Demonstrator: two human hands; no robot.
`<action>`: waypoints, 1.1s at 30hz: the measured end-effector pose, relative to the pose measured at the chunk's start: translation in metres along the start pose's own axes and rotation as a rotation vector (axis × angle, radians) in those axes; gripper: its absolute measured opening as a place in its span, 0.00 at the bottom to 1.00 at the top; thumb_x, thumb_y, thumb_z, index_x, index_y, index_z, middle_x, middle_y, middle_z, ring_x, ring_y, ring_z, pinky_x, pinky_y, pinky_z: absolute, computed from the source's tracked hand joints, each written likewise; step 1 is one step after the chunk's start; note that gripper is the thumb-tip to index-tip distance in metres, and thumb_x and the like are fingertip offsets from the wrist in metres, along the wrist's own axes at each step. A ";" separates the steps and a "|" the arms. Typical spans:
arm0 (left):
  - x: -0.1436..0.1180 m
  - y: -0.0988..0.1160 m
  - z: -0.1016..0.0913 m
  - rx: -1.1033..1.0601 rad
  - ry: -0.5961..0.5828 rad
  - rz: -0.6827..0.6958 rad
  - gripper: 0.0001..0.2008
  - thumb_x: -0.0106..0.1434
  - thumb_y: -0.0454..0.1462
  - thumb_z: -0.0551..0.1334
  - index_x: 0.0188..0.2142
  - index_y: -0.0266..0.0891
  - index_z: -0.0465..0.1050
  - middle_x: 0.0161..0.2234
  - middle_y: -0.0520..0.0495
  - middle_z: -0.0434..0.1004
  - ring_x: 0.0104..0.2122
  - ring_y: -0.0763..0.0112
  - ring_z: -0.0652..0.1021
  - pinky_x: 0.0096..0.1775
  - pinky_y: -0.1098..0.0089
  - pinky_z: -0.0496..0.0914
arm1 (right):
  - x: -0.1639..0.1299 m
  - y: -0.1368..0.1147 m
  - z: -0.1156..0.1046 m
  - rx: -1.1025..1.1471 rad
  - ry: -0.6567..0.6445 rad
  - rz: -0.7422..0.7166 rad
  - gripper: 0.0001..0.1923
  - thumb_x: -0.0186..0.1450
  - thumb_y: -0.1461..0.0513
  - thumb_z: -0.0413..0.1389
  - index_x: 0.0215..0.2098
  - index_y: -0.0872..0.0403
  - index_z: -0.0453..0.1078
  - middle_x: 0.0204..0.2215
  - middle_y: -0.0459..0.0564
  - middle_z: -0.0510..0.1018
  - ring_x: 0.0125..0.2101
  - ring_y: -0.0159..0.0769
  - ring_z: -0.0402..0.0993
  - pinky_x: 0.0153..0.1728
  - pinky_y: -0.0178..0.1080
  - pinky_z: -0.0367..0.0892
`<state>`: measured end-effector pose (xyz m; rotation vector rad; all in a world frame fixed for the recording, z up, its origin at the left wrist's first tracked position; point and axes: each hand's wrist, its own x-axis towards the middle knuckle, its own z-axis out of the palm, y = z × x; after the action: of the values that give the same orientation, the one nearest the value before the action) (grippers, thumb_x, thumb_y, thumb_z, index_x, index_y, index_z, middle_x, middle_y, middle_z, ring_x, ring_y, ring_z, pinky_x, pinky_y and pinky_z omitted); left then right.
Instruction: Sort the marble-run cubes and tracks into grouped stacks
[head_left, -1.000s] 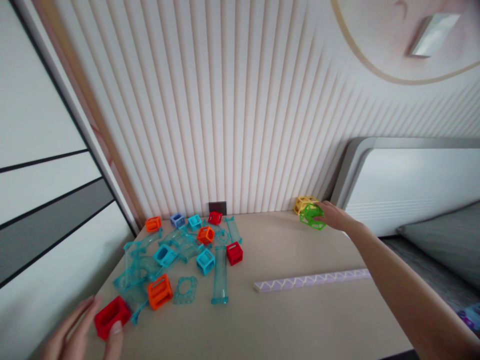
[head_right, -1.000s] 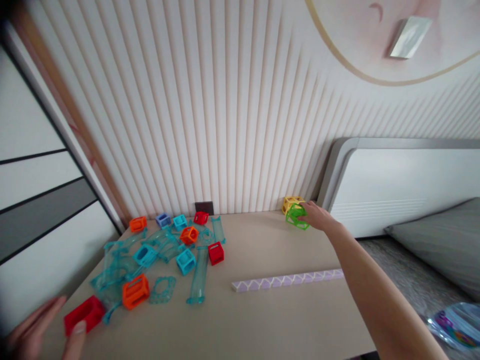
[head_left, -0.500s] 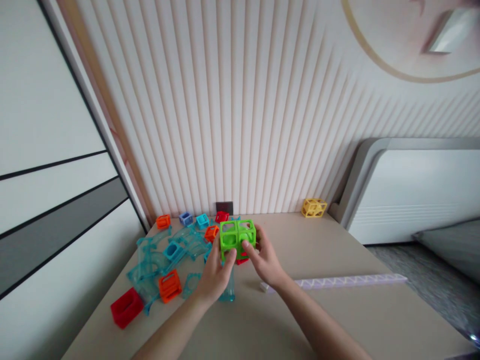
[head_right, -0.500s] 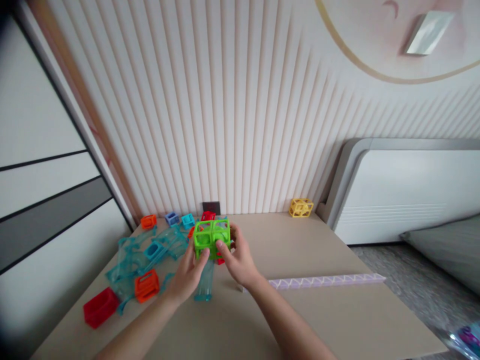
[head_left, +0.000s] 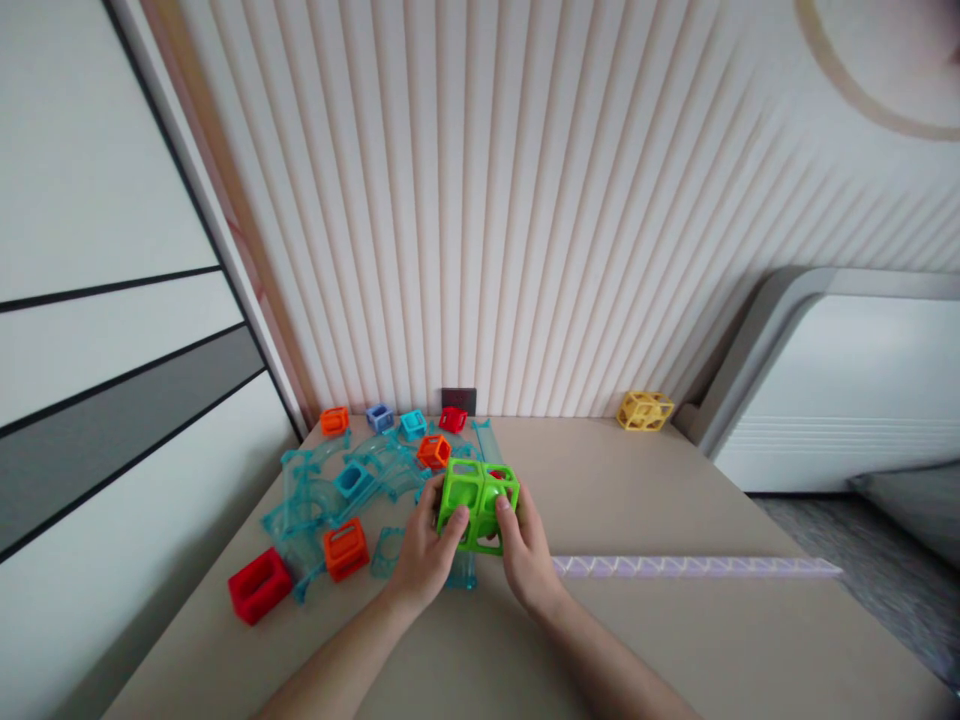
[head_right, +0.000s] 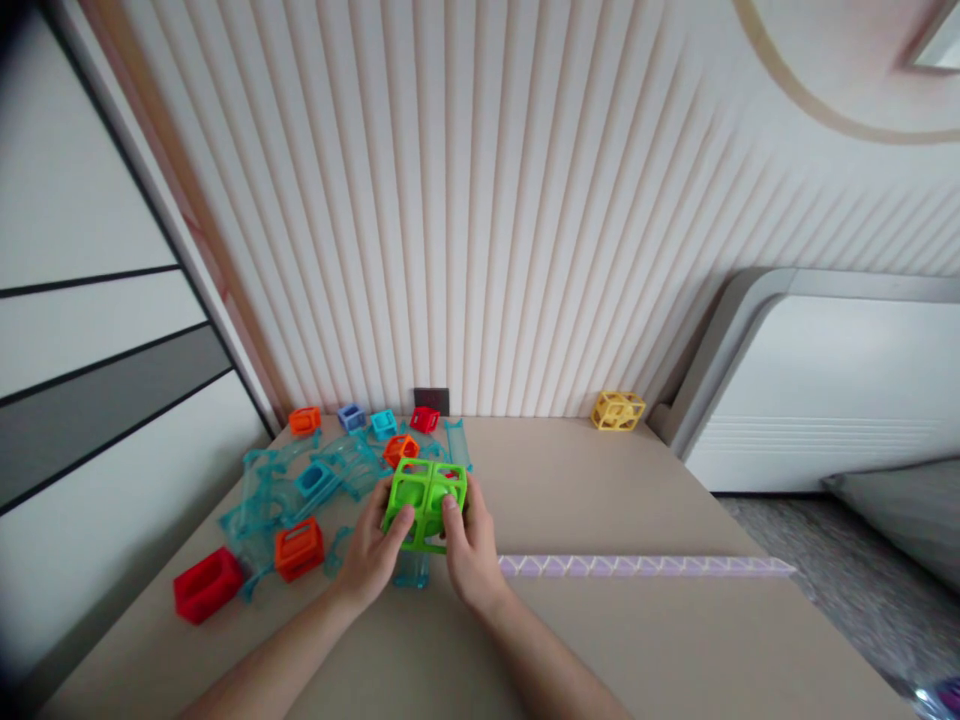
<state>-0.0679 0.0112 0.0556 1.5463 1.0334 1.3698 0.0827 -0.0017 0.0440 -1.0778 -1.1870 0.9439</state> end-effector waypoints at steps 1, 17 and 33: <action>0.000 0.001 0.000 -0.002 -0.003 -0.007 0.23 0.67 0.52 0.59 0.53 0.40 0.67 0.48 0.40 0.79 0.48 0.56 0.80 0.48 0.59 0.74 | -0.001 -0.001 0.001 -0.001 -0.005 0.017 0.24 0.69 0.43 0.52 0.56 0.46 0.67 0.39 0.50 0.80 0.37 0.43 0.77 0.33 0.40 0.76; 0.001 0.006 -0.013 -0.109 -0.054 -0.164 0.33 0.64 0.55 0.61 0.62 0.42 0.62 0.48 0.41 0.80 0.44 0.56 0.81 0.43 0.60 0.76 | -0.001 0.007 -0.003 0.056 0.025 0.132 0.32 0.67 0.42 0.54 0.65 0.45 0.60 0.31 0.45 0.77 0.22 0.33 0.71 0.21 0.35 0.73; 0.004 -0.002 -0.017 -0.837 0.259 -0.402 0.29 0.48 0.61 0.70 0.37 0.42 0.73 0.21 0.57 0.72 0.13 0.81 0.62 0.16 0.79 0.54 | 0.009 -0.004 -0.009 0.105 0.222 0.109 0.34 0.67 0.43 0.53 0.65 0.52 0.60 0.47 0.52 0.79 0.40 0.40 0.77 0.37 0.37 0.74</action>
<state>-0.0842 0.0164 0.0569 0.5283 0.7087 1.4572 0.0934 0.0052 0.0494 -1.1394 -0.8954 0.9328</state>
